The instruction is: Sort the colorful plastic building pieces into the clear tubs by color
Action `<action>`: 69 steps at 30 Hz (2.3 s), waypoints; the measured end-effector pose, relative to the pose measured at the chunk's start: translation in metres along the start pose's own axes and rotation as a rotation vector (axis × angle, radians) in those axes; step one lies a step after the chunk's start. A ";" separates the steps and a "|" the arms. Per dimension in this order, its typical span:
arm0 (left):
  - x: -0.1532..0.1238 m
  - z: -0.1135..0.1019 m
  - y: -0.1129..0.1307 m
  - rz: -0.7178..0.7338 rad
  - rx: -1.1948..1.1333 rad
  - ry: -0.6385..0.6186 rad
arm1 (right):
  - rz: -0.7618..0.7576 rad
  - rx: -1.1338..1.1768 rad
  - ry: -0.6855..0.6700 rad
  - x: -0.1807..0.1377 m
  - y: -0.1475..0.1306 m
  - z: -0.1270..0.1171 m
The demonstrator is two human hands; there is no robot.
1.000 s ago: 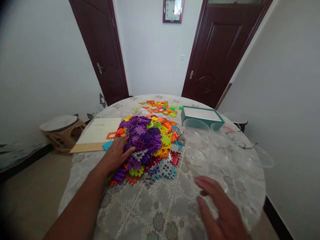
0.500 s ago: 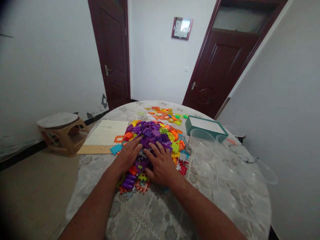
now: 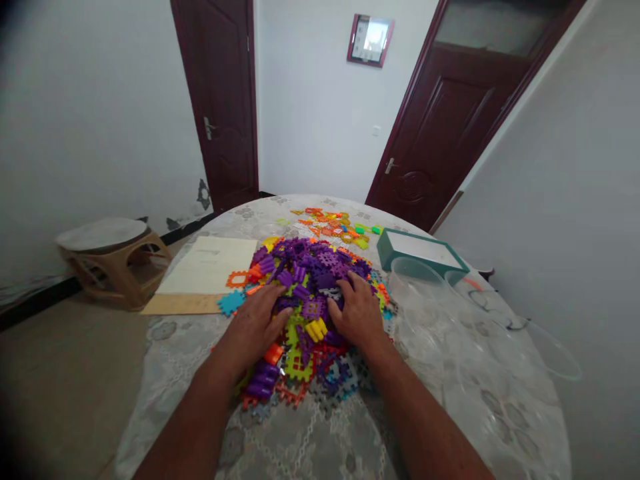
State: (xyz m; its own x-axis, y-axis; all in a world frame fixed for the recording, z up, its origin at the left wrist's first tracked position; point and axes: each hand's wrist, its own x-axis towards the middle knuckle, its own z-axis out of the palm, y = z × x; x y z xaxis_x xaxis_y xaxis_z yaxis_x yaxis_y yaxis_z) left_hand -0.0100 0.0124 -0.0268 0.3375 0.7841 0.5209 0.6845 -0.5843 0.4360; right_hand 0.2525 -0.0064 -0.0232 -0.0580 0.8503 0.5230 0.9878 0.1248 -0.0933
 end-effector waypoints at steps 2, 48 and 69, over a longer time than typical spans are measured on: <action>-0.003 0.000 0.001 0.020 -0.001 0.013 | 0.057 -0.020 0.036 -0.004 0.004 0.005; 0.008 -0.009 0.008 0.150 0.093 -0.135 | 0.054 -0.013 -0.035 -0.019 -0.024 0.002; 0.006 -0.012 0.008 0.028 0.194 -0.144 | -0.189 0.159 -0.096 -0.021 -0.024 -0.009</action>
State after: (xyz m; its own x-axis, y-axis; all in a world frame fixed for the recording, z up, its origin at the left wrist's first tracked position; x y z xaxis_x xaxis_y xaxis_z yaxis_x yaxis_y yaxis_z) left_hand -0.0106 0.0100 -0.0115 0.4369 0.7982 0.4147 0.7805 -0.5656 0.2664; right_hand 0.2312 -0.0316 -0.0241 -0.2598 0.8480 0.4620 0.9236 0.3578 -0.1374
